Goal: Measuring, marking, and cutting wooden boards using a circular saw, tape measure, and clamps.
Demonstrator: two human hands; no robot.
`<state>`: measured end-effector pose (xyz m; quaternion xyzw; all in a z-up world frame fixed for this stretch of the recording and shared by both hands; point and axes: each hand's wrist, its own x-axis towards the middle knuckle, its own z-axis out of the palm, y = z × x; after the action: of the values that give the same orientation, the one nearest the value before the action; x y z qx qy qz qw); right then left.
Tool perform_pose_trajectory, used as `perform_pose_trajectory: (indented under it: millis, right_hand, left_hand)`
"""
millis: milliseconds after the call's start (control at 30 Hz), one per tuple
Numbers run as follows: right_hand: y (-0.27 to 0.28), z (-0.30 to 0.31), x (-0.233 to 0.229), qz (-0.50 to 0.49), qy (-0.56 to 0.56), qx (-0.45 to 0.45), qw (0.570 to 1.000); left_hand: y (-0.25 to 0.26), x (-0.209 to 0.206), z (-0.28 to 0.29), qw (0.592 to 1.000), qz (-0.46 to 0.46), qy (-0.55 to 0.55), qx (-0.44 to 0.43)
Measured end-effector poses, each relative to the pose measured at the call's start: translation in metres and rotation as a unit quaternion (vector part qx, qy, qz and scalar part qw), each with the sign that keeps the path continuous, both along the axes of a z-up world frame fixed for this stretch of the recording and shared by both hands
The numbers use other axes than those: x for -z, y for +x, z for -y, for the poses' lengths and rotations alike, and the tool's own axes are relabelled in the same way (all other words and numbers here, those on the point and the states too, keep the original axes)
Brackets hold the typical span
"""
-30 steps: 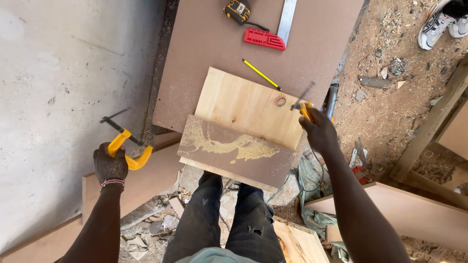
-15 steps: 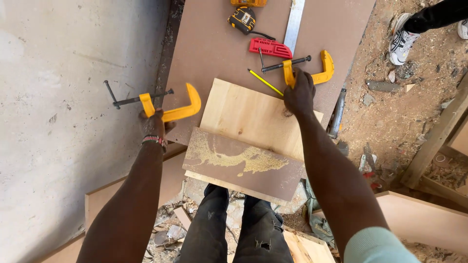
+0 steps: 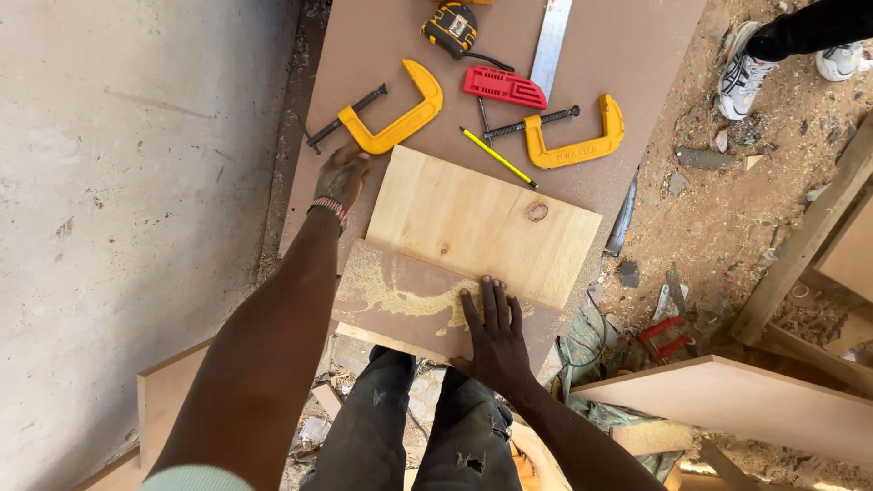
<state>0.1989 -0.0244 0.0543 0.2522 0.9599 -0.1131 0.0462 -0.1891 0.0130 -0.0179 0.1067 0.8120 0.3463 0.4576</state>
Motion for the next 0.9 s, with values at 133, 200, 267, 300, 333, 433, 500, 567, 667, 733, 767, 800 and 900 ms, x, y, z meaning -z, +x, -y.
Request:
perform_pose_trajectory:
  millis: [133, 200, 267, 300, 333, 433, 500, 567, 667, 733, 767, 800, 900]
  right_hand:
    - [0.006, -0.010, 0.006, -0.014, -0.004, -0.023, 1.000]
    - [0.007, -0.017, 0.006, -0.052, -0.102, -0.045, 0.992]
    - [-0.002, -0.045, -0.009, -0.080, -0.100, -0.039, 0.991]
    - [-0.009, -0.060, -0.015, -0.109, -0.108, -0.034, 0.988]
    - [-0.018, -0.087, -0.009, -0.115, -0.100, -0.043, 0.987]
    - [-0.045, -0.161, -0.001, -0.072, -0.087, -0.018, 0.993]
    - [-0.076, -0.217, 0.002, -0.111, -0.085, -0.003, 0.990]
    - [-0.111, -0.257, -0.002, -0.086, -0.108, 0.013, 0.990]
    - [-0.143, -0.291, 0.003, -0.056, -0.101, 0.033, 0.993]
    - [-0.155, -0.302, 0.013, -0.054, -0.075, 0.028, 0.995]
    - [-0.158, -0.305, 0.019, -0.012, -0.068, 0.040, 0.997]
    - [-0.163, -0.307, 0.025, 0.029, -0.061, 0.052, 0.996]
    - [-0.148, -0.267, 0.038, -0.126, 0.094, 0.026, 0.987]
  left_hand:
    - [0.027, 0.031, 0.129, 0.996, -0.082, 0.007, 0.025]
    - [0.043, 0.093, 0.227, 0.856, -0.409, -0.132, 0.288]
    - [0.096, 0.011, 0.233, 0.968, -0.188, -0.167, -0.012]
    - [0.109, -0.043, 0.226, 0.935, 0.072, -0.176, -0.301]
    - [0.122, -0.058, 0.221, 0.934, 0.069, -0.166, -0.308]
    - [0.163, -0.106, 0.203, 0.856, 0.243, -0.162, -0.425]
    - [0.177, -0.139, 0.173, 0.793, 0.342, -0.109, -0.492]
    - [0.194, -0.126, 0.160, 0.778, 0.361, -0.062, -0.511]
    - [0.215, -0.092, 0.159, 0.763, 0.362, -0.080, -0.529]
    - [0.221, -0.085, 0.158, 0.759, 0.341, -0.143, -0.536]
    - [0.222, -0.091, 0.155, 0.779, 0.339, -0.094, -0.519]
    - [0.220, -0.097, 0.152, 0.798, 0.334, -0.045, -0.500]
    - [0.222, -0.118, 0.155, 0.766, 0.360, -0.002, -0.533]
